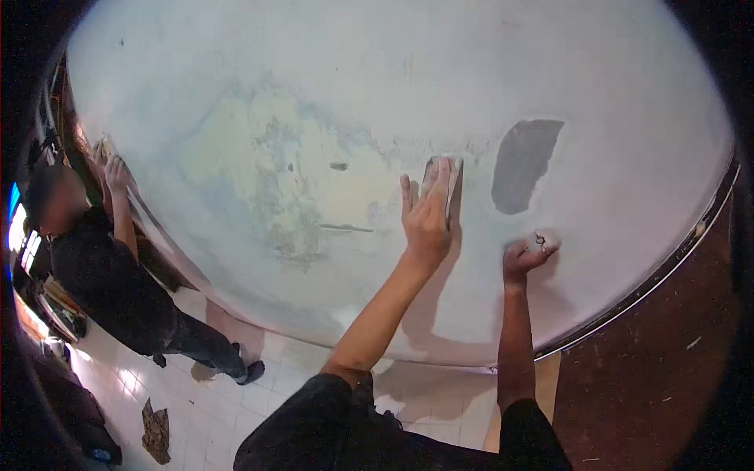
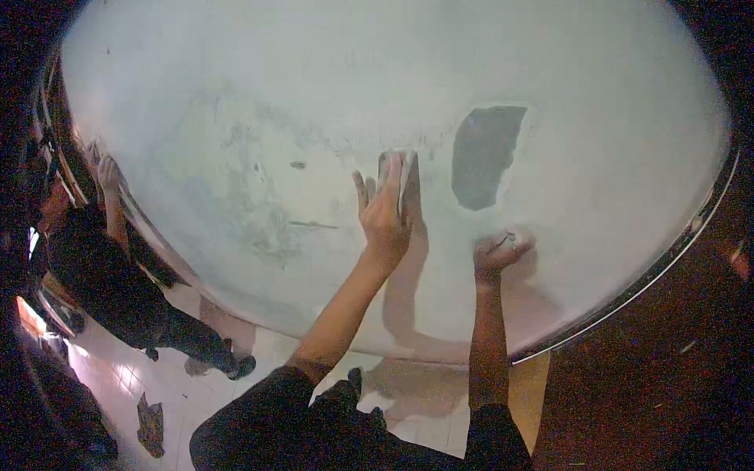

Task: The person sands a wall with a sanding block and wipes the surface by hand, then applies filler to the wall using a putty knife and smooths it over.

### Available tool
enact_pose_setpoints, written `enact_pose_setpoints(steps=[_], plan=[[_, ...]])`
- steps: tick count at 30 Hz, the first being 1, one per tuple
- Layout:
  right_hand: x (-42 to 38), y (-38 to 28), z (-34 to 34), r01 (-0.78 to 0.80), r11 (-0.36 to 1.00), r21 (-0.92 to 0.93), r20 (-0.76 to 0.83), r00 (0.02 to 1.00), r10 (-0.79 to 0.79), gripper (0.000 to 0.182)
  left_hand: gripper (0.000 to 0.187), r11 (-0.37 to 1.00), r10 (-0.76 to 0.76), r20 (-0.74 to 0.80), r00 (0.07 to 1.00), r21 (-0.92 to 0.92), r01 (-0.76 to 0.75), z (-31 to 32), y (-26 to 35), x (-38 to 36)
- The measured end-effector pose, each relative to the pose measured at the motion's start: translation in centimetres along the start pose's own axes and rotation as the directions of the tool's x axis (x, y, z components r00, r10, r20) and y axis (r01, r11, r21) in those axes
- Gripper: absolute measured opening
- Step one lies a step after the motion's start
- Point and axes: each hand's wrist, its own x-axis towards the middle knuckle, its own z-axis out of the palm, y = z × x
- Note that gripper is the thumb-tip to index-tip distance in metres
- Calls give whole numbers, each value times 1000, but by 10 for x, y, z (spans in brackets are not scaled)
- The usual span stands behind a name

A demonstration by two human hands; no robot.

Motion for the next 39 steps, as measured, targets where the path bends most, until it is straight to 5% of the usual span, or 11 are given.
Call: enact_pose_setpoints(steps=[5,6,10,14,17,27,39], plan=[[-1,5,2,95,995,-22,-30,995,-96,19,49,992,-31,75,997,128,22,12,-24,-75],[0,6,3,106,994,-25,-24,994,-106,19,52,998,5,-37,999,68,-2,11,-17,-58],[4,-1,3,68,998,15,-43,997,-67,16,55,993,93,17,996,-68,-92,-7,-4,17],[10,-8,-2,95,995,6,9,995,-96,14,56,990,-11,-26,1000,-143,7,-3,-9,-20],[14,-6,5,80,997,7,-28,996,-79,12,56,1000,-1,27,1000,13,1,1,-26,-66],[3,-3,-2,70,997,-31,-2,998,-70,11,52,979,5,59,998,-202,7,-18,-12,-10],[-5,7,3,21,996,-83,-25,999,-23,13,46,985,16,200,980,-171,19,-35,-29,-12]])
